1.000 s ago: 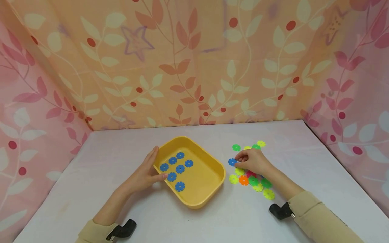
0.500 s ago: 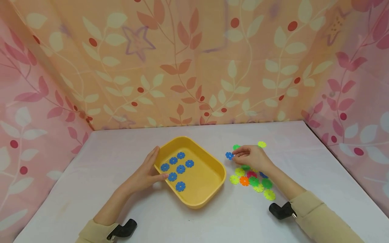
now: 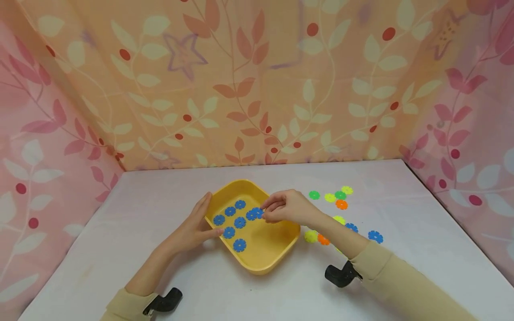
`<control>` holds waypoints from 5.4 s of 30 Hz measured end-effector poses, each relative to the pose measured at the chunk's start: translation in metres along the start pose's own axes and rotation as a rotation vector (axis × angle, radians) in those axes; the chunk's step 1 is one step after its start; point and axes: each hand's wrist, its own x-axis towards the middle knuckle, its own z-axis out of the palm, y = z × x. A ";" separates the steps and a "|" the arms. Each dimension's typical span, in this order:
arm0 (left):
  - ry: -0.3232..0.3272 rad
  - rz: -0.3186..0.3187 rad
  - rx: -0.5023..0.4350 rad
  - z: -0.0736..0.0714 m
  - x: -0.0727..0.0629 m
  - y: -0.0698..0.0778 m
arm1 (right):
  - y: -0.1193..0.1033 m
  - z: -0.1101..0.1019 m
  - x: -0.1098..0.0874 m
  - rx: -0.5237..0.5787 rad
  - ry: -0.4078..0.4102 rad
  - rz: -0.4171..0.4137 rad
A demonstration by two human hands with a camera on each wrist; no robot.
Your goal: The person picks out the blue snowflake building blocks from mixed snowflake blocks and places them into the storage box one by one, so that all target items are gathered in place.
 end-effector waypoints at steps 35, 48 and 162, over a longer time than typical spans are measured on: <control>-0.006 -0.020 -0.011 0.000 0.001 0.002 | 0.015 0.051 0.026 -0.527 -0.075 -0.093; 0.000 -0.012 -0.002 0.001 0.000 0.003 | -0.004 0.014 0.004 -0.395 0.072 -0.171; 0.000 0.008 -0.008 0.001 0.000 0.001 | 0.011 0.015 -0.005 -0.159 0.014 -0.081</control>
